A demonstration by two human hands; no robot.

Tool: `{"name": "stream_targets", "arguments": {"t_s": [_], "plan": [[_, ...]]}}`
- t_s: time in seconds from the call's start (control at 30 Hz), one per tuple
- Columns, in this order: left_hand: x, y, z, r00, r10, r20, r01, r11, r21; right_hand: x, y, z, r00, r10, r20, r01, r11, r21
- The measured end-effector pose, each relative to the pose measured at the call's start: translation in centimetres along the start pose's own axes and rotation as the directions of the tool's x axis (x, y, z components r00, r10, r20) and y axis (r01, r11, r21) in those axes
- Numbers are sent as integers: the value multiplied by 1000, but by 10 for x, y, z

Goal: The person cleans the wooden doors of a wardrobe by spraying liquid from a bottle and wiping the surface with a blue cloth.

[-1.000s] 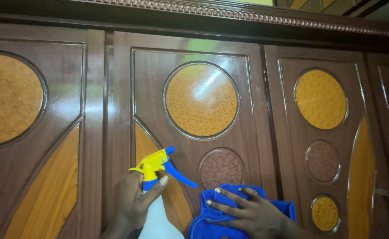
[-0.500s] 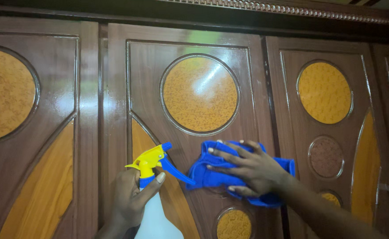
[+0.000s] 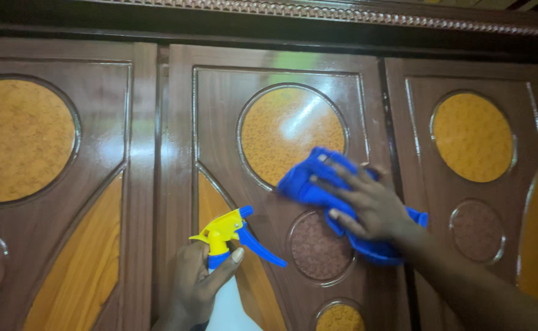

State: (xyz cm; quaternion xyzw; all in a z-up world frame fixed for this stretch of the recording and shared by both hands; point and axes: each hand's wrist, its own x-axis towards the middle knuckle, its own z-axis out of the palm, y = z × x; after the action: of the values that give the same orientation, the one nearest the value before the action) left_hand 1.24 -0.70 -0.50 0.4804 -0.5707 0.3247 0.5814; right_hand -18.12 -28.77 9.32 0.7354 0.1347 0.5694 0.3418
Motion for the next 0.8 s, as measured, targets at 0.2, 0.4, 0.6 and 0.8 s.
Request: {"name": "stream_targets", "arguments": {"t_s": [0.2,0.4,0.6,0.8], "plan": [[-1,4,2,997,-79,3,79,997,21,6,9,6,945,297,-134,-299,954,4],[-1,8,1,998,-66,3,66,997,-28,11,13,15,808,528,-261,-535,843,48],[-1,13,1,996,-90,-7,90,996,-26,7,15,25,680,656,-327,-681,731,51],[2,4,1,1000,2,-26,1,996,84,8,3,33,481,820,-311,-841,531,99]]}}
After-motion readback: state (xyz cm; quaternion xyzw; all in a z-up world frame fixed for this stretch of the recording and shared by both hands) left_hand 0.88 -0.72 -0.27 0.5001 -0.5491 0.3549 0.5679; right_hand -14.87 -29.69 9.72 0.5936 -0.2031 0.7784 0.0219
